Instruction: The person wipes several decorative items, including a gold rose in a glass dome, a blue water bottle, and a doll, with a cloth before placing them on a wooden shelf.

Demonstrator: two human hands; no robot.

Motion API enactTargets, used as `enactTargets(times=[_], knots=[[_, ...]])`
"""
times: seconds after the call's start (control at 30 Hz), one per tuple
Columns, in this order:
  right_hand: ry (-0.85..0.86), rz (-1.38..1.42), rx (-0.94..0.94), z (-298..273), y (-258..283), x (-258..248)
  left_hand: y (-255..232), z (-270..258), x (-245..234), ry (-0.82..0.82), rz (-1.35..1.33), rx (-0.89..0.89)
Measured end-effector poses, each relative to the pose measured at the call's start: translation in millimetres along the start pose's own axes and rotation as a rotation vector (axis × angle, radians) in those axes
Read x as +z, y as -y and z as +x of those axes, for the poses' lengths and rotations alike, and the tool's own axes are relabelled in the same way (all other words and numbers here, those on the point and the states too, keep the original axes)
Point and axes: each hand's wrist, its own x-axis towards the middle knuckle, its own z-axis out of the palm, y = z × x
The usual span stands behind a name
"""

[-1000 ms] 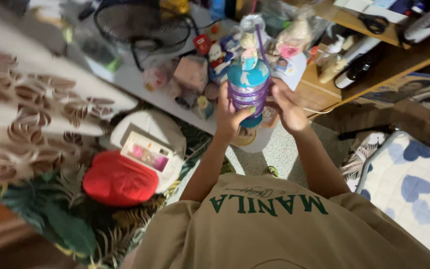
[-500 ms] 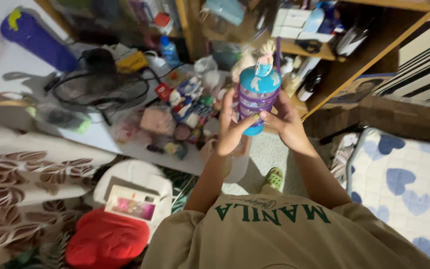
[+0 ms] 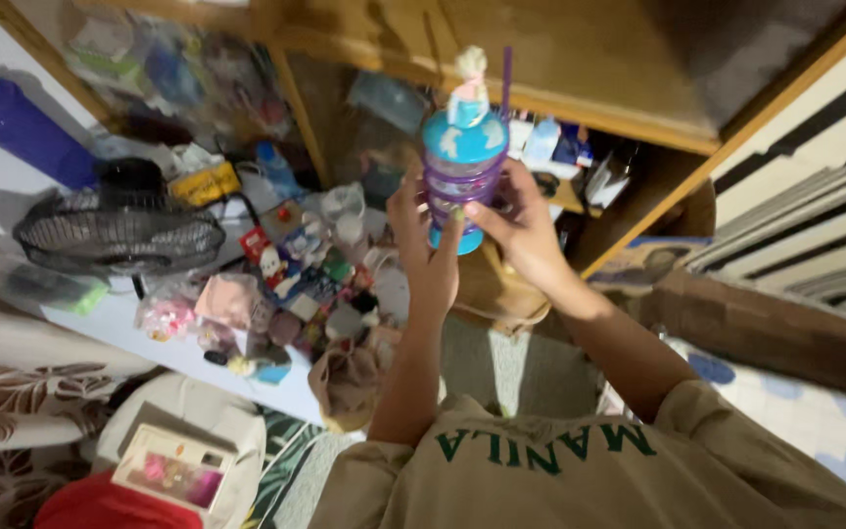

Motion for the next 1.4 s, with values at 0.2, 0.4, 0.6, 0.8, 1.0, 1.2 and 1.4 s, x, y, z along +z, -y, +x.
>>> enactTargets(times=[0.2,0.4,0.6,0.8,1.0,1.2,1.4], knots=[[-0.068,-0.073,0.079,56.1,10.9,16.7,6.8,52.7,-2.5,-0.044,0.083,0.091],[-0.018,-0.093,-0.170,127.8,-1.6,38.4,50.2,131.1,-23.2,0.025,-0.246,0.102],[-0.203,-0.377,-0.305,190.8,-29.7,58.1,83.1,202.1,-37.9,0.069,-0.210,0.095],[-0.320,-0.390,-0.328,235.1,-67.2,58.3,134.2,249.3,-34.2,0.131,-0.345,-0.021],[-0.454,-0.415,-0.357,272.7,-103.6,50.2,193.1,296.8,-23.2,0.111,-0.098,-0.062],[-0.620,-0.545,-0.266,307.6,-126.6,39.5,220.1,326.1,5.8,0.161,-0.293,-0.135],[-0.722,-0.540,-0.173,345.5,-151.2,24.5,247.4,355.1,27.1,0.172,-0.119,-0.125]])
